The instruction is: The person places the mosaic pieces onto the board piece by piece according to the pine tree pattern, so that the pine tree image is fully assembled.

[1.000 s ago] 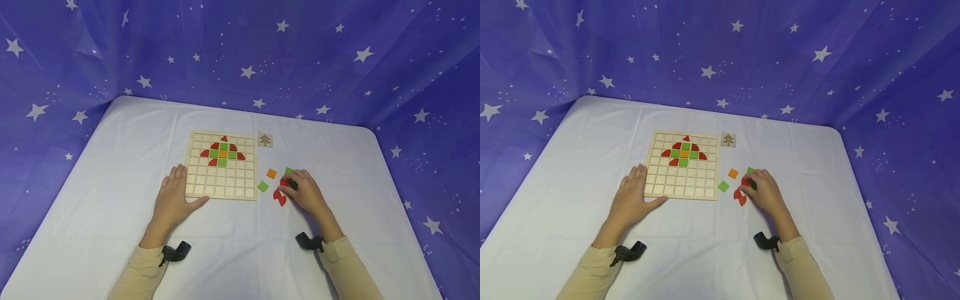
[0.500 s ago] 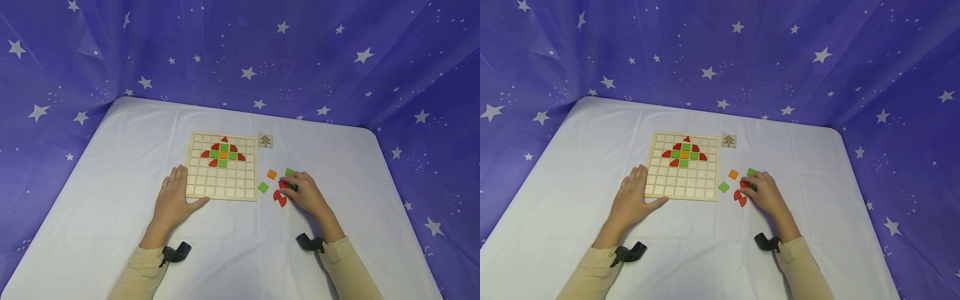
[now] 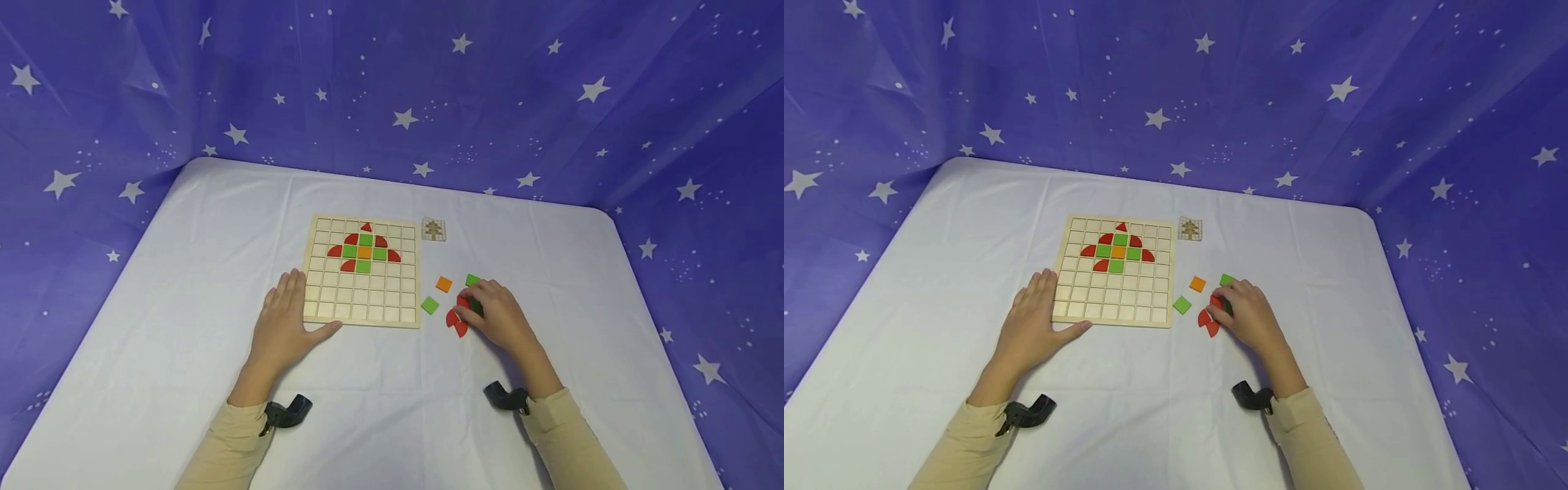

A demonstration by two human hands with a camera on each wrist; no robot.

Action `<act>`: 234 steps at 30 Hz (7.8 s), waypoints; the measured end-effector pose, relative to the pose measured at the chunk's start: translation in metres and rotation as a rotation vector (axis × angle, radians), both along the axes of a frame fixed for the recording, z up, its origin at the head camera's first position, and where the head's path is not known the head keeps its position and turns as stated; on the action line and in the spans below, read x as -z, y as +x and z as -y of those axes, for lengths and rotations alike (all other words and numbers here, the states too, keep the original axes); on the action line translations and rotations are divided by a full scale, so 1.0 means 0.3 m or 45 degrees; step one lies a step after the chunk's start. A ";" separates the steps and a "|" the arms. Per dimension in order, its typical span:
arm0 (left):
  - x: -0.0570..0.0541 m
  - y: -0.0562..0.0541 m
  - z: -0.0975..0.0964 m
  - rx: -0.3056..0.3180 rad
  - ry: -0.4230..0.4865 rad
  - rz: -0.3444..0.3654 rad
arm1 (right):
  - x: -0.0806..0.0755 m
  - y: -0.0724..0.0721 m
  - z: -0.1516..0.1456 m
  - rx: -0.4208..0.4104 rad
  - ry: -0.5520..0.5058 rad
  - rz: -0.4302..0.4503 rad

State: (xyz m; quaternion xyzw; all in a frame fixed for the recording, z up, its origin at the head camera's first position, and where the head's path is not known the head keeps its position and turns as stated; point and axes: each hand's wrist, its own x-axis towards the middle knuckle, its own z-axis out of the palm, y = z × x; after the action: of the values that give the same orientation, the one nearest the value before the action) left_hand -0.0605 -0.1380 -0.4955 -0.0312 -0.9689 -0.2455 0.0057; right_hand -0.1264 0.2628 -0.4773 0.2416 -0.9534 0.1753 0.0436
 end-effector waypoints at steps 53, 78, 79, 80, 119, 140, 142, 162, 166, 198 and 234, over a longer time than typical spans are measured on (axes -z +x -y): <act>0.008 0.004 0.002 -0.005 0.017 0.002 | -0.047 -0.123 0.426 0.060 -0.107 0.077; -0.001 -0.003 0.001 0.000 0.005 0.019 | -0.010 -0.153 0.523 -0.006 -0.036 0.007; -0.001 -0.003 0.000 0.000 0.007 0.020 | -0.008 -0.153 0.523 -0.002 -0.042 0.000; -0.001 -0.003 0.000 0.001 0.009 0.021 | -0.006 -0.153 0.523 0.003 -0.051 -0.007; 0.003 0.000 0.001 -0.016 0.018 0.004 | -0.028 -0.080 0.304 0.186 -0.138 -0.010; 0.006 -0.008 0.004 -0.013 0.014 0.004 | -0.015 0.056 -0.063 -0.047 -0.112 0.182; 0.004 -0.006 0.002 -0.012 0.017 0.010 | -0.009 0.062 -0.065 -0.057 -0.141 0.172; 0.013 -0.005 0.004 -0.009 0.008 -0.006 | 0.004 0.067 -0.053 -0.050 -0.206 0.074; 0.016 -0.003 0.006 -0.008 0.005 -0.006 | 0.000 0.071 -0.040 0.011 -0.197 0.107; 0.001 -0.006 -0.002 -0.003 0.013 0.009 | -0.027 0.064 -0.007 0.075 -0.156 0.146; 0.002 -0.009 0.002 0.002 0.013 0.041 | -0.054 -0.027 0.489 -0.085 -0.110 0.056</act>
State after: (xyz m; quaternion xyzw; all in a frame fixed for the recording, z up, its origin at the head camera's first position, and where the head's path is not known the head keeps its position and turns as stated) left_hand -0.0633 -0.1387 -0.4961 -0.0279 -0.9676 -0.2507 -0.0101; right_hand -0.1344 0.1160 -0.4610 0.2671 -0.9371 0.2229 0.0271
